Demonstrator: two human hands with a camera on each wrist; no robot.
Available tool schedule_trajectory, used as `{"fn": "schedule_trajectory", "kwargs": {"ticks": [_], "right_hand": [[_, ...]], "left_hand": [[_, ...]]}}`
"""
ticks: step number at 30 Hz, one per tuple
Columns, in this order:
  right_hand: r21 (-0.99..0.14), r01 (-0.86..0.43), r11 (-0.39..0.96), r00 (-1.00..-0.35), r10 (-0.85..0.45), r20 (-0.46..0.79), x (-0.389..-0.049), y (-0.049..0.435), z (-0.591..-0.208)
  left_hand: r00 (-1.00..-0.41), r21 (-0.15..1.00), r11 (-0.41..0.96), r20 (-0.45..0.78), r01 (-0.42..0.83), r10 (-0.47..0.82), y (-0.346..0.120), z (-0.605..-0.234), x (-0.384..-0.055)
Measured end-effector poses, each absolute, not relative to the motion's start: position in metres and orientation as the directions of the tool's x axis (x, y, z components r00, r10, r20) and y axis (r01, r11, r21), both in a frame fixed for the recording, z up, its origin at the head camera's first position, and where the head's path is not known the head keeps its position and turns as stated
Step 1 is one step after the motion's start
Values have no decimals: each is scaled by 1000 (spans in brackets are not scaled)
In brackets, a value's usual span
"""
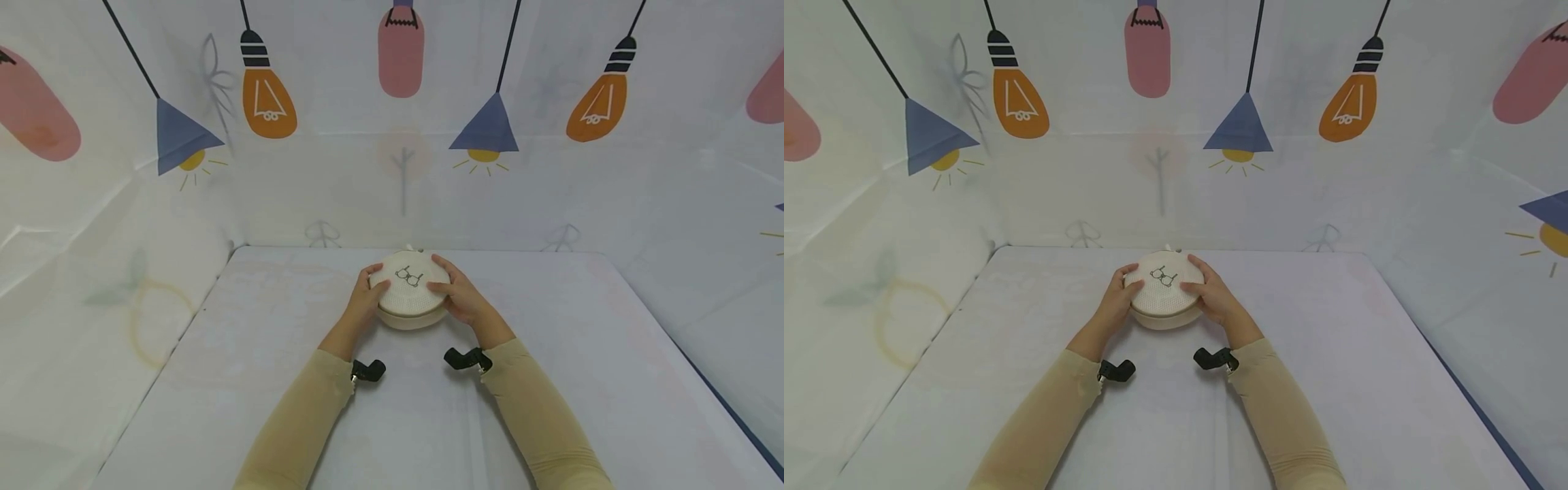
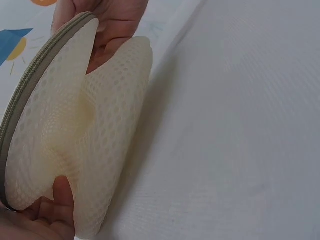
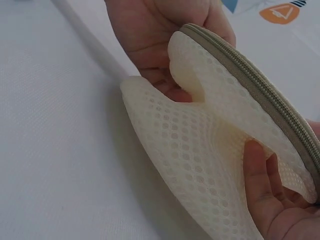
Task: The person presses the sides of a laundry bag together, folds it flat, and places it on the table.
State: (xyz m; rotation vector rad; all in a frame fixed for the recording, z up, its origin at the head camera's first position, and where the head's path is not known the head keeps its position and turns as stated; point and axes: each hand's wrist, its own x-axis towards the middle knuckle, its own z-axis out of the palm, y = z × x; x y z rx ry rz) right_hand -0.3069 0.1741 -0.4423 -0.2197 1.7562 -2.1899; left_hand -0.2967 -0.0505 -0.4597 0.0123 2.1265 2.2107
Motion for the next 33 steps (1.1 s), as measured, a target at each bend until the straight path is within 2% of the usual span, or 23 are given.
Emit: {"fn": "schedule_trajectory", "kwargs": {"ticks": [15, 23, 33], "right_hand": [[-981, 152, -122, -949, -294, -111, -308, 175, -442], [-990, 129, 55, -962, -233, -139, -308, 176, -440], [-937, 8, 350, -976, -200, -83, -303, 178, -436]], "left_hand": [[-997, 985, 172, -22, -10, 70, -55, -456, -291], [-997, 966, 256, -44, -25, 68, -55, -455, -291], [-998, 927, 375, -7, 19, 67, -55, -454, -289]]}}
